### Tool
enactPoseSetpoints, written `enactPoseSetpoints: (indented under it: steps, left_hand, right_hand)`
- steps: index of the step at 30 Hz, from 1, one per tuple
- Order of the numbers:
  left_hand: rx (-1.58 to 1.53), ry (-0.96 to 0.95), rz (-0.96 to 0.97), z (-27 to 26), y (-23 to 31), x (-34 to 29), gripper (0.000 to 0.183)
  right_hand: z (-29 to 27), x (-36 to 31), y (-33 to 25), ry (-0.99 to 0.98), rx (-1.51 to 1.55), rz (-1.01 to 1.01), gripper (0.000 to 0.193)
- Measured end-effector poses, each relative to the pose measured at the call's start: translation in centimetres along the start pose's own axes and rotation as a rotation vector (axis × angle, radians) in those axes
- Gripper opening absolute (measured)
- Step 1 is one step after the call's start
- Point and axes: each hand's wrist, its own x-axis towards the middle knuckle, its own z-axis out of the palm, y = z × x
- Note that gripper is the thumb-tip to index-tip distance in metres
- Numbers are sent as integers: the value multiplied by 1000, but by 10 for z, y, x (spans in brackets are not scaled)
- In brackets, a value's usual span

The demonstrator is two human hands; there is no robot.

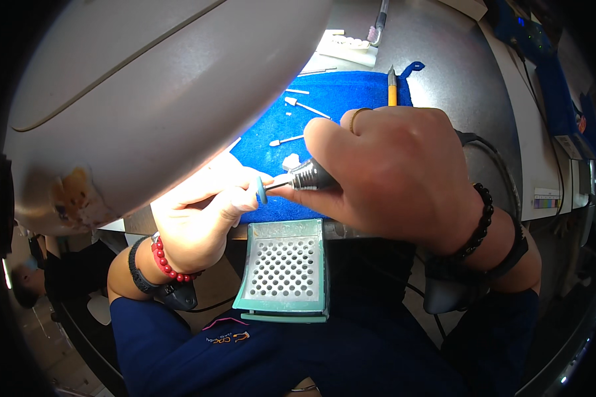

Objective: Using a rotary tool to grind and polish a dental model at a laboratory workstation.

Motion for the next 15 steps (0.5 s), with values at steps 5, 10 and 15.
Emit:
enactPoseSetpoints:
  steps: [5,10,15]
  left_hand:
    - [15,-20,-31,-1,4,1,8]
    - [-17,-7,-54,-2,-2,-3,12]
    - [-43,-29,-102,1,1,0,15]
  right_hand:
    - [3,0,2,23,26,-25,37]
    - [-3,4,4,87,48,-18,31]
    - [-4,4,4,243,167,-210,25]
